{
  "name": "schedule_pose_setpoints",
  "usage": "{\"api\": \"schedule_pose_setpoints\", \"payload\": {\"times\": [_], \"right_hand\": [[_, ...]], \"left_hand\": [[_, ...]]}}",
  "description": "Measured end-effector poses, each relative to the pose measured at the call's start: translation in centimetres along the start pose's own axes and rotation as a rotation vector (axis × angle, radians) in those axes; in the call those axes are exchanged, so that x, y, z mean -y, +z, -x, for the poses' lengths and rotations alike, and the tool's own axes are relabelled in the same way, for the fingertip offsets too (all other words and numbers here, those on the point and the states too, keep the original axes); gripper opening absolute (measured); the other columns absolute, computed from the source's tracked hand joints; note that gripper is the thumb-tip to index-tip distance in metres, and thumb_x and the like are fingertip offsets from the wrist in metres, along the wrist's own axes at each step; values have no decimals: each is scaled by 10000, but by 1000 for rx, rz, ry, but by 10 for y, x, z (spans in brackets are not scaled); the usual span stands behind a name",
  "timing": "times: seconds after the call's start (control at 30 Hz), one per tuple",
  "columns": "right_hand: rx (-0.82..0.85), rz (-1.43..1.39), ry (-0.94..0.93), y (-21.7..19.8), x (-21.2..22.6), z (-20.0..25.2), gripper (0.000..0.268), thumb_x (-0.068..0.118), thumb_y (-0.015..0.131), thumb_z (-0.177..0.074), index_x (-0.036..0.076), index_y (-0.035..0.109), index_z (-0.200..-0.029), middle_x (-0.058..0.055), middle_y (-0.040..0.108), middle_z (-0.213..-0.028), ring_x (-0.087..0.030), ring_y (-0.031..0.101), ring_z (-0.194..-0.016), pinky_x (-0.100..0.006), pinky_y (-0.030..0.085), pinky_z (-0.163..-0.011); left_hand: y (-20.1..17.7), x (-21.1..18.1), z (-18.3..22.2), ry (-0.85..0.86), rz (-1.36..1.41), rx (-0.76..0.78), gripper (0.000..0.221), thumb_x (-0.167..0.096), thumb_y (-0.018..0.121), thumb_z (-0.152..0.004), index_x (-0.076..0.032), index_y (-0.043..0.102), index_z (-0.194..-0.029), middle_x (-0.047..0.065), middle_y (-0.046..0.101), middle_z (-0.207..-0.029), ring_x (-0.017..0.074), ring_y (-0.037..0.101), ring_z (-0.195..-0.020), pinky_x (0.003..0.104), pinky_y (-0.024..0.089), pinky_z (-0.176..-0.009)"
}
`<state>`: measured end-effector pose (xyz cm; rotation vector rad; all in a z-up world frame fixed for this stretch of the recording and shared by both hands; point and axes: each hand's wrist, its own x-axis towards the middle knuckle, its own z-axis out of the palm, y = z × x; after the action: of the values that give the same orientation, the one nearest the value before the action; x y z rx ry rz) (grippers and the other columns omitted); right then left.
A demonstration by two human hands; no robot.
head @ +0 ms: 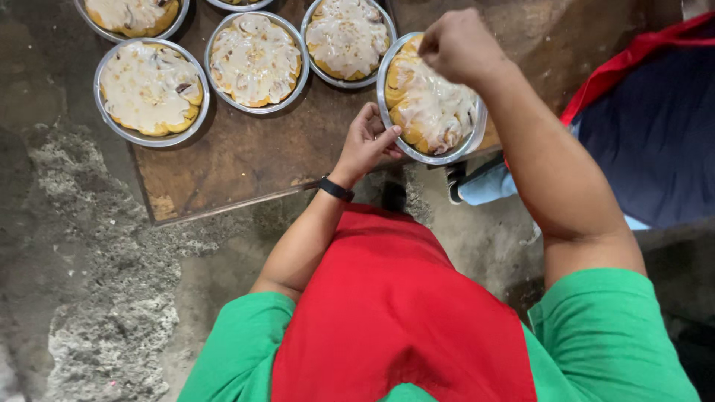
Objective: The person picks up toppings from a plastic container by hand and sprinkles them onto the glazed tops of several round cakes arranged in metal tins on a wooden table.
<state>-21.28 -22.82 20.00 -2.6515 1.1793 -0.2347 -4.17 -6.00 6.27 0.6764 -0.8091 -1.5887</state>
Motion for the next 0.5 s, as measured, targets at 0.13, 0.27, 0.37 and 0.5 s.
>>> {"api": "schedule_pose_setpoints", "payload": {"times": [0.13,0.27,0.37,0.5], "right_hand": [[18,-31,71,-3,-8,15,165,76,737,-872,69,813,-1018,-144,761,-923,-271,738,-803,-391,591,-768],[138,-109,45,-4,11,44,179,86,758,-830,84,812,-1001,-155,757,-882,-261,744,-755,-377,588,-761],[215,-93,-12,-7,0,53,143,97,783,-832,67,805,-970,-169,753,-861,-267,743,-747,-381,587,-744],[149,-9,-103,-18,-47,54,213,20,736,-815,80,826,-999,-163,749,-859,-273,743,-754,-379,588,-766]], "left_hand": [[-7,5,15,-22,87,-40,280,-78,692,-1004,-60,468,-1171,92,724,-972,163,723,-725,294,635,-624],[-2,22,9,-23,149,-116,276,-91,697,-984,-75,471,-1144,91,734,-983,163,726,-718,299,635,-607],[4,34,2,12,188,-153,291,-86,709,-985,-75,468,-1147,103,734,-987,170,734,-743,314,641,-618],[20,37,6,-34,157,-197,314,-105,693,-960,-109,480,-1190,85,723,-927,165,716,-668,303,647,-605]]}}
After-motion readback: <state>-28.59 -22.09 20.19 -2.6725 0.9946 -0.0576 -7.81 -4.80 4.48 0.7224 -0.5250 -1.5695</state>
